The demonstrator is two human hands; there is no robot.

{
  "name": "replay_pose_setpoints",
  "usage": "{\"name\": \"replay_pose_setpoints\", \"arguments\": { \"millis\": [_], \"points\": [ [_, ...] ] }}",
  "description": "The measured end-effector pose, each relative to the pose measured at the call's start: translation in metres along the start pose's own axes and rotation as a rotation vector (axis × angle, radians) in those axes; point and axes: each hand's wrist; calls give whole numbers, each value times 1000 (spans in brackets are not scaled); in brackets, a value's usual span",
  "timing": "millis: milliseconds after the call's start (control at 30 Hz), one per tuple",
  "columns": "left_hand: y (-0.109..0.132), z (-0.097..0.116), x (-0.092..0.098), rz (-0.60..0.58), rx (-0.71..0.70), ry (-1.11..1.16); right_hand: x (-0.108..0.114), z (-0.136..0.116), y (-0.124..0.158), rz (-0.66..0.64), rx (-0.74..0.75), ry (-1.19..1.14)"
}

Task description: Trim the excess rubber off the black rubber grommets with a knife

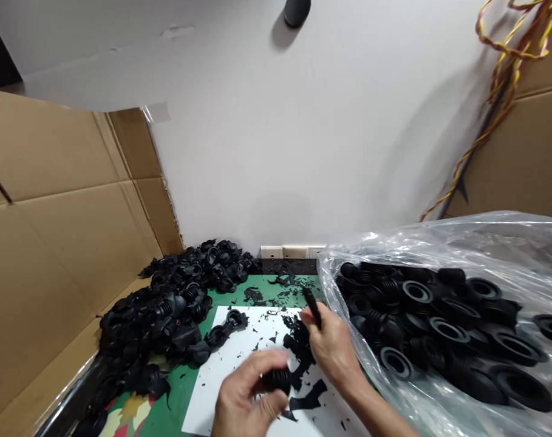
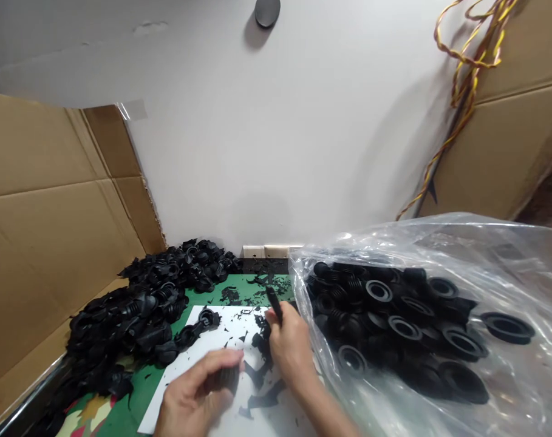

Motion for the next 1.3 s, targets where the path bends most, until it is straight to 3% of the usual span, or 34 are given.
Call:
{"name": "replay_pose_setpoints", "arguments": {
  "millis": [167, 300, 567, 700, 867, 1100, 1300],
  "points": [
    [-23, 0, 22, 57, 183, 373, -2, -6, 9, -51, 59, -56],
    [-23, -6, 23, 108, 317, 669, 5, -4, 9, -60, 55, -87],
    [-22, -5, 23, 72, 373, 935, 11, -2, 14, -148, -115, -348],
    [-22, -1, 23, 55, 356, 984, 12, -6, 15, -141, -57, -454],
    [-22, 3, 23, 16, 354, 980, 9, -13, 20, -327, -160, -675],
    [-24, 6, 24, 36, 385, 909, -1, -13, 25, -395, -159, -648],
    [-27, 0, 21, 104, 359, 637, 7, -16, 28, -405, -40, -702]
  ]
}}
Point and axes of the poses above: each hand's wrist, its own y-axis away from the middle knuckle, its own x-axis out of the back of the hand, z = x × y, and after that the axes turned 11 degrees about -z, right-handed
